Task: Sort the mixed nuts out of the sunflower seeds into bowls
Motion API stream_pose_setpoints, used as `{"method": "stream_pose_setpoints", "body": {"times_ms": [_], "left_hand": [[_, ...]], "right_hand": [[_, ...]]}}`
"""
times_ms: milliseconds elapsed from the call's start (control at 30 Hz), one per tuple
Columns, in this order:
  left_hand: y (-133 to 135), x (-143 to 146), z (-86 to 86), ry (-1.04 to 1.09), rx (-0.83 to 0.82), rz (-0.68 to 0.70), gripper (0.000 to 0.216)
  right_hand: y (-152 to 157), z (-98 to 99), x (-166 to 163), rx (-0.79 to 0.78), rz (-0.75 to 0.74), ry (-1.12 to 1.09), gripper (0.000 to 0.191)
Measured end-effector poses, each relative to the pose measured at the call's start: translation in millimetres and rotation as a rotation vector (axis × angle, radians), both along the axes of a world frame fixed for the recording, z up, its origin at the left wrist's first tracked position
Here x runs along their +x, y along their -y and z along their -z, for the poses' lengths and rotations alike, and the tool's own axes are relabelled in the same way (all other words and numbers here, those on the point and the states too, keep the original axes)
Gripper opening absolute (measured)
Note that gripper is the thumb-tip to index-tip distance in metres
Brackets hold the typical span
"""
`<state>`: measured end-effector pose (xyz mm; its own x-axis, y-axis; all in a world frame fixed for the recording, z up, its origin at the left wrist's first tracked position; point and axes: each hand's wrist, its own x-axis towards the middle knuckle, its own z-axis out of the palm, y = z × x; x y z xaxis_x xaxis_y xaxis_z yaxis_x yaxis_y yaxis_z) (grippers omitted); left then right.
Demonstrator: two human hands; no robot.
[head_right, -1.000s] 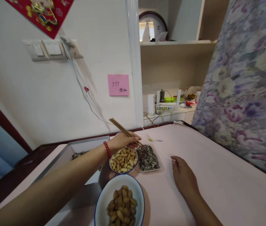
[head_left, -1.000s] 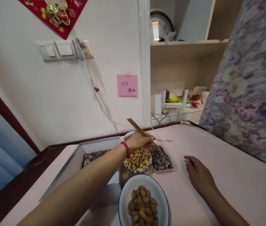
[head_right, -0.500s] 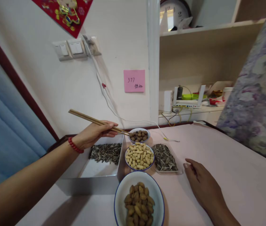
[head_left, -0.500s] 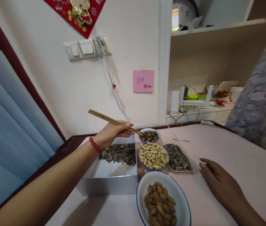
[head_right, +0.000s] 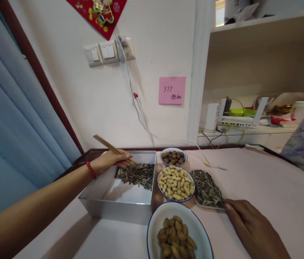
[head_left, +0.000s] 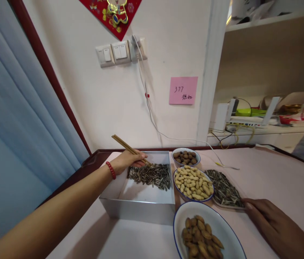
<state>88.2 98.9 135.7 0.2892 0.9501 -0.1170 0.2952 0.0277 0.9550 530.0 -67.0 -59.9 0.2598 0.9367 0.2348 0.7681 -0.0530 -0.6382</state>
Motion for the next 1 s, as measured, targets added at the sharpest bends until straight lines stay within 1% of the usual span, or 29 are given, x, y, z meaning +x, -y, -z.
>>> {"method": "stream_pose_setpoints", "body": {"times_ms": [100, 267, 433, 700, 1000], "left_hand": [[-5.0, 7.7, 5.0, -0.028, -0.002, 0.011, 0.024], [-14.2, 24.6, 12.0, -0.088, 0.012, 0.012, 0.011], [-18.6, 38.0, 20.5, -0.164, 0.038, 0.002, 0.001], [-19.6, 43.5, 32.4, -0.215, 0.058, 0.014, 0.008], [-19.2, 42.3, 40.7, -0.195, 0.047, 0.023, 0.007]], "right_hand": [[-0.4, 1.8, 1.9, -0.004, 0.015, -0.002, 0.052], [-2.1, 4.4, 4.8, 0.001, 0.055, -0.027, 0.053], [-2.7, -0.2, 2.5, 0.017, 0.061, -0.020, 0.054], [-2.7, -6.1, -0.9, 0.042, 0.077, 0.009, 0.054], [-3.6, -1.4, 3.1, 0.025, 0.085, -0.011, 0.054]]}}
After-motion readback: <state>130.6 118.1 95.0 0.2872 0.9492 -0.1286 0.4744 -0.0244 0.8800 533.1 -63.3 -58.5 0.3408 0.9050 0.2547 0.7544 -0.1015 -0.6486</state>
